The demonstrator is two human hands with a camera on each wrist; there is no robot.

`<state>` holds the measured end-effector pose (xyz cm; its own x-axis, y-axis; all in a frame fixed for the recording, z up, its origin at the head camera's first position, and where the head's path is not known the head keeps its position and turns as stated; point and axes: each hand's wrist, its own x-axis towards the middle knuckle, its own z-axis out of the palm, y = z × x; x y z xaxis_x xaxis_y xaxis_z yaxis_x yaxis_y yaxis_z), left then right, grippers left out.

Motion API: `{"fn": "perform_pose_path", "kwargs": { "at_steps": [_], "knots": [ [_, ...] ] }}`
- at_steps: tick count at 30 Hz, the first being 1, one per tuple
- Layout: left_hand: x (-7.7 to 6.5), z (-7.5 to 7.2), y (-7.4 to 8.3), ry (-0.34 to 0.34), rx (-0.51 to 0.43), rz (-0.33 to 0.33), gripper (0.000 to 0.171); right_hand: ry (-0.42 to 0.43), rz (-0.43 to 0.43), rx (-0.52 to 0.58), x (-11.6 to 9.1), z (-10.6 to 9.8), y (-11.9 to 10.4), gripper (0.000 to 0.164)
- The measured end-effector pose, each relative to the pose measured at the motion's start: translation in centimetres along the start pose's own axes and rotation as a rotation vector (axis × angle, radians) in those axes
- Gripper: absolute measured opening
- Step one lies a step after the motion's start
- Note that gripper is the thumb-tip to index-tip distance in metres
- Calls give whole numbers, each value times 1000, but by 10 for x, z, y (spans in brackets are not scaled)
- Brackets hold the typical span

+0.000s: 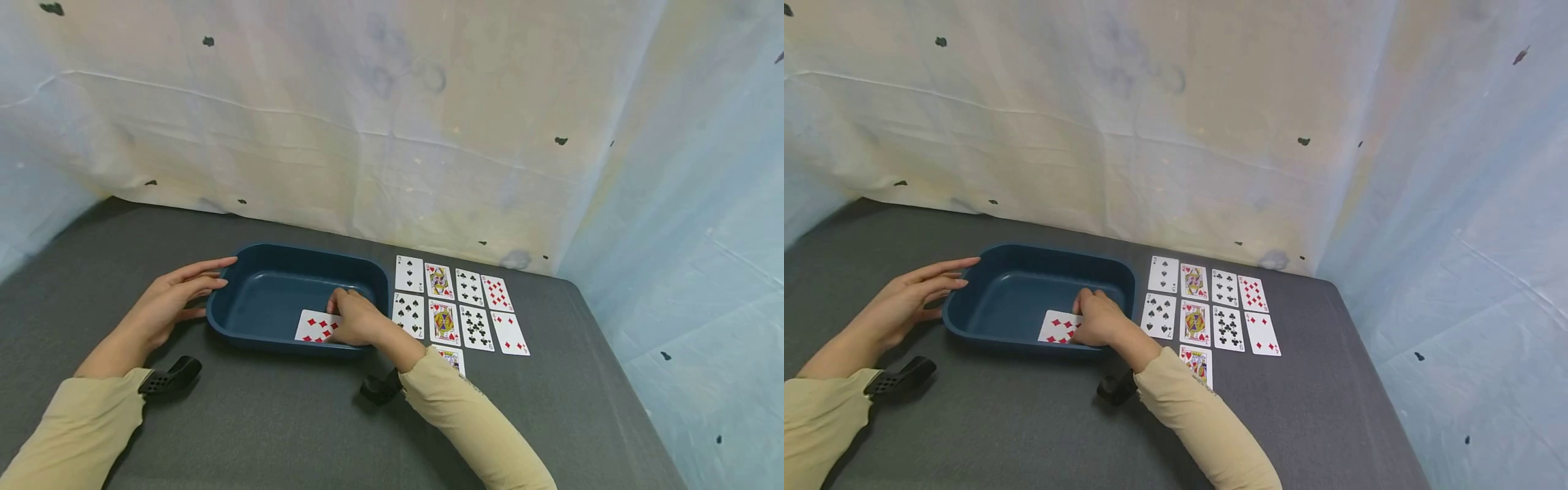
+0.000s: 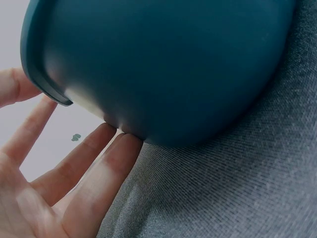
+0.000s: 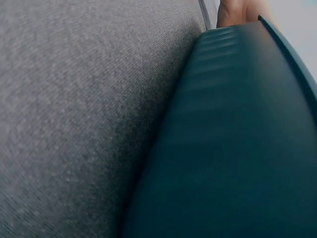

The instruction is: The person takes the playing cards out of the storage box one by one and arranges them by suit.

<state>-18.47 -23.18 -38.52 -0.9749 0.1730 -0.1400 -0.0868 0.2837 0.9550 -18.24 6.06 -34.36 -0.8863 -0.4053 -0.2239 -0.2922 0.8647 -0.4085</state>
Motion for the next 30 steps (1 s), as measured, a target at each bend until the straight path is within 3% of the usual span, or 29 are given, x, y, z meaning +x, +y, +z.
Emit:
{"fn": "perform_pose_path", "kwargs": {
  "at_steps": [10, 23, 30],
  "knots": [
    [0, 0, 2, 2, 8, -6, 58, 45, -35, 285, -1, -1, 4, 23],
    [0, 1, 1, 3, -13, -8, 58, 416, -158, 766, -11, -6, 10, 27],
    [0, 1, 0, -1, -11, 2, 58, 545, -201, 859, -20, -8, 16, 29]
  ]
}}
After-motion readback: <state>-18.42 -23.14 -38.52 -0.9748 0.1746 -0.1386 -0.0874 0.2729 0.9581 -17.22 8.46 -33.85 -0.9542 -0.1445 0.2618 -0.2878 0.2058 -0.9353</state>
